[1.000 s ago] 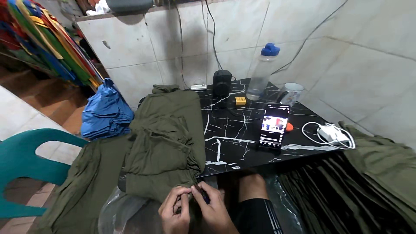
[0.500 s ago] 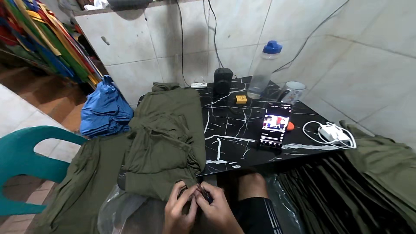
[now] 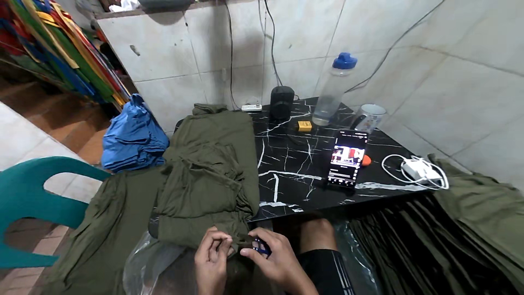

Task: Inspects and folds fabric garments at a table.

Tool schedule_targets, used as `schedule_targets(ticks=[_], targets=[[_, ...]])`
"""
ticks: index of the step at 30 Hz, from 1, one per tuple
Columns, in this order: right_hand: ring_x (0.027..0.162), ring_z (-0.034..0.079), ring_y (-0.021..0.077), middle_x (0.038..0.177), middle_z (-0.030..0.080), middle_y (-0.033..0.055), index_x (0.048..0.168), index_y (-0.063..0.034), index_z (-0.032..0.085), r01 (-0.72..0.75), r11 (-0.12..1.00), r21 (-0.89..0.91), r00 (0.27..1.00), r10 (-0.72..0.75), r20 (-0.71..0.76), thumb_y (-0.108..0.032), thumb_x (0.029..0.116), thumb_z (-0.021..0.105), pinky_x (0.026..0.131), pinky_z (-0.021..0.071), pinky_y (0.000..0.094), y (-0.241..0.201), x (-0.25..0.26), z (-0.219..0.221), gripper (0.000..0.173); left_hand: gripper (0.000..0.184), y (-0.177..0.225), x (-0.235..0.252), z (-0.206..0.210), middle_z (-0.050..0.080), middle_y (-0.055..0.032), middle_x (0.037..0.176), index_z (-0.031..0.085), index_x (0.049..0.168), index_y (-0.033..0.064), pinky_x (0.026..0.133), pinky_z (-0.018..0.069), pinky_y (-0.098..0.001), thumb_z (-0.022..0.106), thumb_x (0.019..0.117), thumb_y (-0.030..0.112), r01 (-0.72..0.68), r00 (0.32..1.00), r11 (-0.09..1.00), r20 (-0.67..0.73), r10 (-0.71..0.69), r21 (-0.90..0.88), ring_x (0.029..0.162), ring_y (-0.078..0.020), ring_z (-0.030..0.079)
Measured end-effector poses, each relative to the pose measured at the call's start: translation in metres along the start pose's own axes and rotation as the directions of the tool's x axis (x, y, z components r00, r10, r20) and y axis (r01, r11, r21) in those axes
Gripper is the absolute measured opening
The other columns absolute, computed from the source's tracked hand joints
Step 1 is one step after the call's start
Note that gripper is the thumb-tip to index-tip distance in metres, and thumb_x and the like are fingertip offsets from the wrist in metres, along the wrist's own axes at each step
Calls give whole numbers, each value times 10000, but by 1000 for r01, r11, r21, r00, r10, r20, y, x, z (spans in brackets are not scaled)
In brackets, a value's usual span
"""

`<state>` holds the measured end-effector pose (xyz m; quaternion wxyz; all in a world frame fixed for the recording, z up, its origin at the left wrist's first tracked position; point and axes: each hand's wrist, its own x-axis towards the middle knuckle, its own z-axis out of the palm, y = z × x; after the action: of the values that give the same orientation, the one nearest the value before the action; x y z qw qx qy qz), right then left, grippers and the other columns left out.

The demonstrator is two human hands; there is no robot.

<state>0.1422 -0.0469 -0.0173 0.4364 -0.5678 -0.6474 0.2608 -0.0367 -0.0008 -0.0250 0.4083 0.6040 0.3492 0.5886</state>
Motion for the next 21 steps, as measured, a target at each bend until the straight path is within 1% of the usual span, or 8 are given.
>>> schedule_targets(ticks=[3, 6, 10, 13, 15, 17, 19, 21], targets=[[654, 600, 134, 802, 674, 40, 1049, -84, 716, -7, 999, -39, 1000, 7, 5, -484, 948, 693, 617, 528, 337, -2, 0, 4, 413, 30, 0, -1, -1, 660, 28, 952, 725, 949, 148, 747, 590, -204, 734, 926, 166, -30, 998, 999, 56, 28, 29, 843, -65, 649], [668, 621, 142, 810, 684, 49, 1065, -79, 709, 17, 1000, -21, 1000, -17, 14, -467, 961, 685, 627, 542, 342, -4, 0, 7, 402, 42, 4, -3, 0, 678, 3, 1028, 742, 930, 124, 790, 595, -193, 760, 901, 149, -45, 996, 995, 84, 37, 91, 930, -71, 665], [671, 642, 135, 823, 695, 45, 1096, -88, 693, 69, 995, -68, 997, -70, -15, -410, 982, 664, 613, 554, 333, -1, 0, 10, 343, 53, 4, -5, -1, 677, -43, 1098, 748, 928, 101, 757, 616, -198, 772, 881, 99, -42, 992, 992, 126, 27, 118, 959, -90, 683], [633, 624, 150, 803, 682, 46, 1112, -77, 692, 138, 983, -117, 990, -141, -19, -388, 1009, 626, 573, 538, 344, 0, 1, 11, 334, 51, 4, -5, -2, 669, -67, 1118, 743, 928, 76, 715, 624, -202, 765, 882, 75, -34, 990, 993, 140, 18, 112, 940, -93, 690], [639, 666, 170, 821, 714, 56, 1091, -70, 710, 199, 965, -169, 979, -203, -8, -373, 1039, 575, 558, 556, 373, 2, 1, 11, 335, 46, 4, -4, -2, 666, -51, 1083, 730, 928, 78, 706, 618, -195, 755, 898, 103, -46, 988, 990, 152, 26, 134, 916, -75, 683], [646, 684, 170, 814, 720, 46, 1058, -81, 718, 220, 952, -214, 972, -232, -34, -356, 1061, 527, 546, 556, 374, 4, 1, 13, 335, 58, 3, -5, -2, 657, -11, 1011, 712, 930, 103, 732, 586, -185, 737, 923, 154, -54, 986, 990, 161, 32, 133, 884, -58, 652], [615, 661, 148, 776, 706, 33, 1055, -77, 719, 154, 966, -209, 976, -182, -121, -398, 1057, 536, 538, 548, 350, 5, 2, 16, 369, 32, 5, -6, -1, 640, -1, 987, 703, 949, 100, 723, 587, -187, 708, 938, 129, -20, 988, 996, 152, 6, 92, 857, -53, 643], [567, 564, 94, 706, 627, 1, 1068, -60, 707, 35, 995, -89, 970, -55, -237, -437, 1005, 622, 536, 512, 284, 4, 4, 21, 392, 29, 10, -7, 2, 623, 11, 1011, 672, 991, 98, 722, 607, -203, 651, 971, 92, 41, 991, 999, 126, -43, 20, 841, -43, 649]])
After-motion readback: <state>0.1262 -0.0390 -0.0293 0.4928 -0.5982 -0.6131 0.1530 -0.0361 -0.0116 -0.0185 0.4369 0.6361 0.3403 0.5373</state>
